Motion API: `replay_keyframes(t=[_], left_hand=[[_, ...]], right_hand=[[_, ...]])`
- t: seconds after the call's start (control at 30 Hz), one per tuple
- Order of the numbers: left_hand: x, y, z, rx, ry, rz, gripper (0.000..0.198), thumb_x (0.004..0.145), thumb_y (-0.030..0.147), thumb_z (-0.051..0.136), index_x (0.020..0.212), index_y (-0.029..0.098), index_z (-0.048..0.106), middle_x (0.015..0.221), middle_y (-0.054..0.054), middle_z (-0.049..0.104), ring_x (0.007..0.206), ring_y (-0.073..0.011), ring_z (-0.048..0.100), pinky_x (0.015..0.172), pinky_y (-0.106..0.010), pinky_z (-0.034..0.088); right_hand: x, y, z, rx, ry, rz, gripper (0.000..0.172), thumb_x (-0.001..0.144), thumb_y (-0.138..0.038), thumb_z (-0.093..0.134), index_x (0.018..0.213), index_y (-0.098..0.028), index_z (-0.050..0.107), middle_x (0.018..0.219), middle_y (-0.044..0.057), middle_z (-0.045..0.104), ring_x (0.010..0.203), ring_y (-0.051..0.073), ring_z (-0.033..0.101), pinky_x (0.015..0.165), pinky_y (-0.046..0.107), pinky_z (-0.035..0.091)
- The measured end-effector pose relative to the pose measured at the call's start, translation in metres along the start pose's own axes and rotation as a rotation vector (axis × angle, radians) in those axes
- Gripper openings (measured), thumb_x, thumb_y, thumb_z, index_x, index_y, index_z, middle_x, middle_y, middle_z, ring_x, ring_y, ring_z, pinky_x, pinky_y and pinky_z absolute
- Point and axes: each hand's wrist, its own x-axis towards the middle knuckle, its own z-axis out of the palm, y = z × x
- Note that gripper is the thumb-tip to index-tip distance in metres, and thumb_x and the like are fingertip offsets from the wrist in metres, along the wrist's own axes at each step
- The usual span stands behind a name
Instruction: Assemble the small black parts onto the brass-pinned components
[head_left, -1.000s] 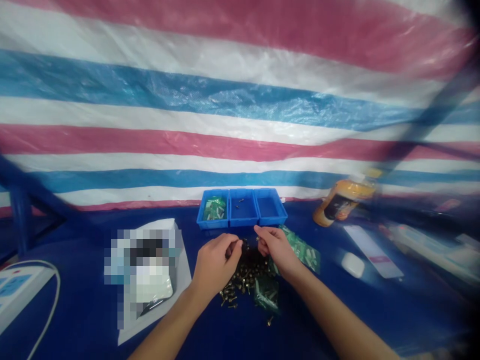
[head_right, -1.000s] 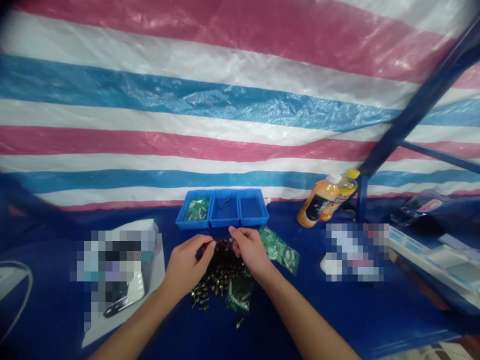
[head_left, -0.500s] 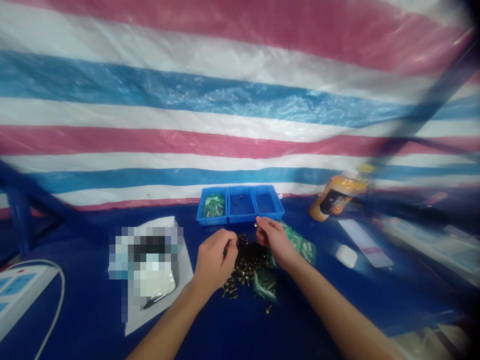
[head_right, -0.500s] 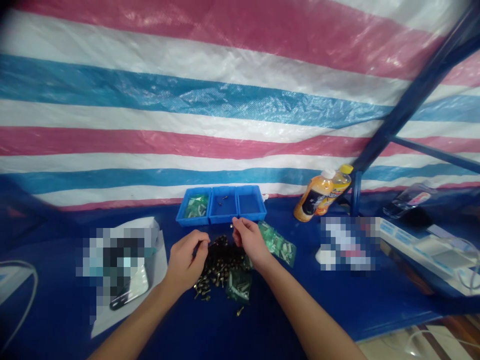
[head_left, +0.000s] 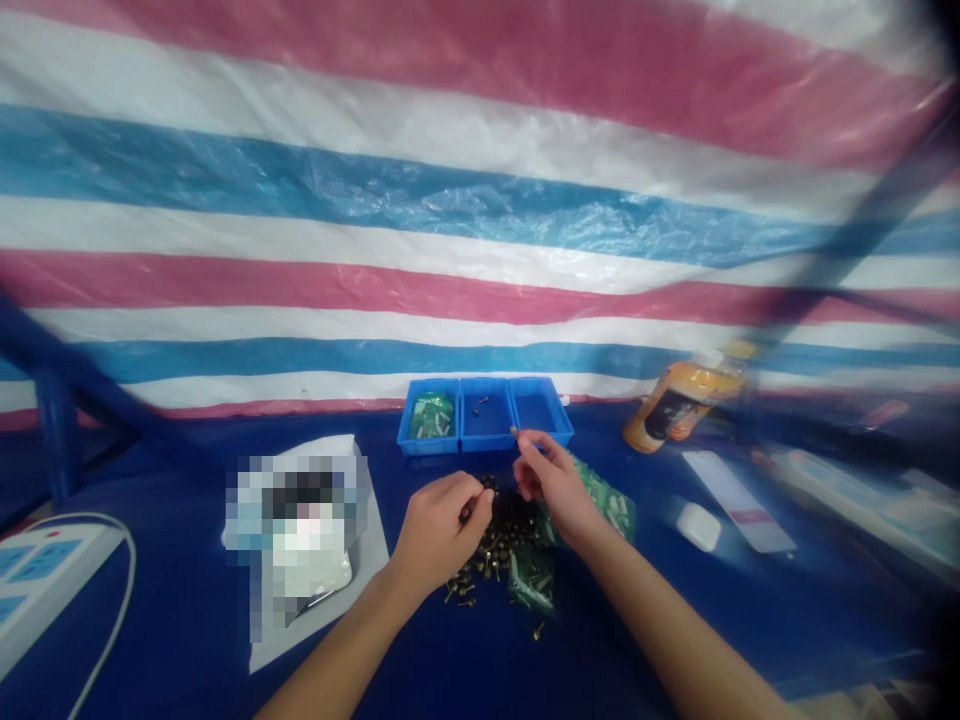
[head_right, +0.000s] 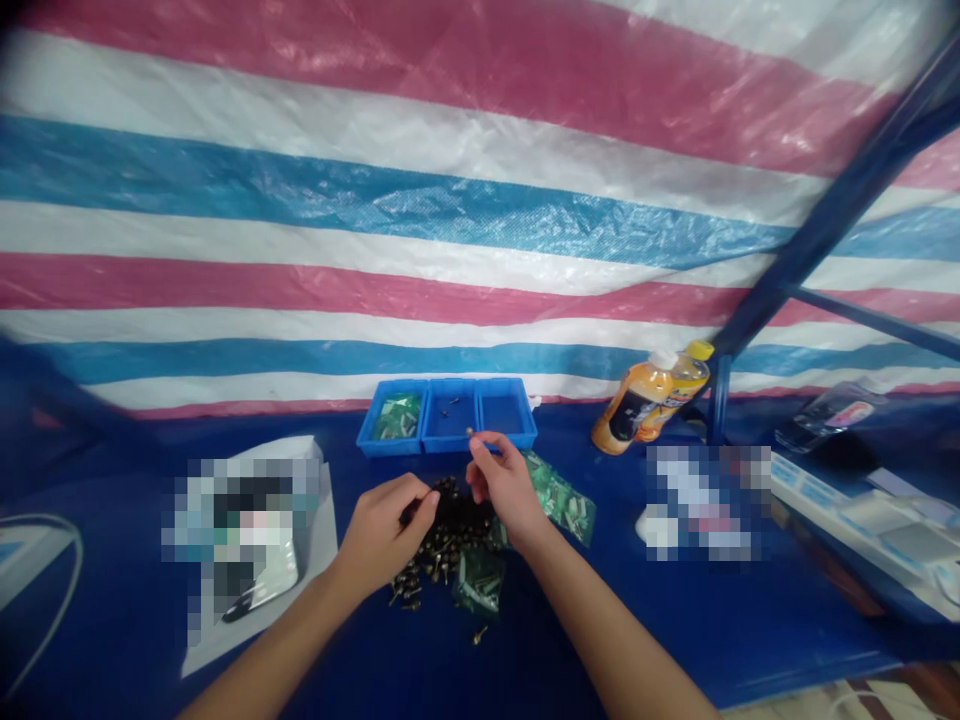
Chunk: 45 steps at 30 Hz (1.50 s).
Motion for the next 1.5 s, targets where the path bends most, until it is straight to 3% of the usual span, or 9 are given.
replay_keyframes(t=[0.1,0.2,0.3,0.43,0.63,0.8,1.03,1.27,1.5], left_hand=[[0.001,0.002,-0.001,0.028,-0.057,-0.028,0.023,0.097,0.028,0.046,0.076,0.020,0.054,0.069,0.002,0.055,0.064,-0.0129,0.053,0.063,-0.026,0.039],[0.003,0.002,-0.002,0.081,-0.055,-0.058,0.014,0.096,0.022,0.047,0.092,0.023,0.060,0.085,-0.001,0.064,0.078,-0.0157,0.060,0.071,-0.028,0.044],[0.004,0.000,-0.002,0.149,-0.039,-0.062,0.018,0.094,0.018,0.048,0.104,0.025,0.061,0.102,-0.003,0.066,0.095,-0.0200,0.061,0.079,-0.032,0.047],[0.003,-0.004,0.000,0.189,-0.072,-0.040,0.019,0.094,0.019,0.048,0.105,0.024,0.062,0.104,-0.004,0.066,0.098,-0.0221,0.061,0.084,-0.036,0.049],[0.001,-0.002,0.002,0.152,-0.091,-0.049,0.018,0.094,0.021,0.049,0.104,0.024,0.063,0.104,-0.004,0.066,0.097,-0.0221,0.061,0.085,-0.037,0.049],[0.002,-0.001,0.003,0.129,-0.116,-0.068,0.019,0.094,0.021,0.049,0.105,0.025,0.064,0.104,-0.003,0.066,0.097,-0.0223,0.061,0.085,-0.037,0.049],[0.001,0.001,0.001,0.102,-0.124,-0.075,0.017,0.094,0.023,0.050,0.104,0.025,0.064,0.105,-0.003,0.066,0.096,-0.0219,0.061,0.085,-0.038,0.048],[0.002,0.006,0.000,0.068,-0.123,-0.056,0.020,0.095,0.026,0.049,0.109,0.025,0.064,0.107,-0.004,0.067,0.097,-0.0227,0.062,0.087,-0.039,0.047],[0.001,0.011,-0.003,0.022,-0.068,-0.045,0.039,0.095,0.039,0.053,0.131,0.024,0.053,0.126,-0.009,0.063,0.114,-0.0277,0.057,0.097,-0.044,0.045]], right_hand=[[0.004,-0.001,-0.006,-0.071,0.005,0.040,0.057,0.083,-0.061,0.059,0.125,-0.023,0.052,0.055,-0.006,0.059,0.035,0.009,0.037,0.039,0.021,0.021],[0.009,-0.003,-0.019,-0.295,-0.021,-0.060,0.043,0.087,-0.054,0.056,0.112,-0.020,0.062,0.053,-0.004,0.055,0.041,0.011,0.041,0.043,0.023,0.028],[0.011,-0.008,-0.036,-0.805,0.036,-0.297,0.023,0.090,-0.039,0.055,0.095,-0.023,0.071,0.067,0.002,0.066,0.063,0.017,0.058,0.063,0.028,0.041],[0.011,-0.014,-0.055,-1.298,0.023,-0.307,0.020,0.088,-0.026,0.054,0.091,-0.025,0.074,0.089,0.006,0.072,0.088,0.023,0.063,0.074,0.030,0.040],[0.011,-0.011,-0.075,-1.628,0.019,-0.191,0.043,0.085,-0.053,0.059,0.114,-0.023,0.071,0.113,0.015,0.063,0.106,0.035,0.054,0.081,0.040,0.040],[0.015,-0.008,-0.080,-1.600,-0.010,-0.136,0.051,0.085,-0.060,0.057,0.119,-0.024,0.067,0.116,0.014,0.062,0.109,0.037,0.054,0.083,0.044,0.039],[0.021,-0.009,-0.087,-1.436,-0.007,-0.154,0.039,0.084,-0.043,0.065,0.120,-0.028,0.064,0.107,0.007,0.063,0.096,0.027,0.061,0.074,0.033,0.038],[0.017,-0.020,-0.080,-1.208,-0.053,-0.375,0.025,0.078,-0.046,0.073,0.085,-0.022,0.070,0.084,0.002,0.060,0.071,0.017,0.059,0.070,0.030,0.041],[-0.004,-0.032,-0.045,-0.800,-0.040,-0.602,0.027,0.084,-0.045,0.069,0.074,-0.022,0.063,0.072,0.001,0.058,0.063,0.016,0.049,0.062,0.029,0.039]])
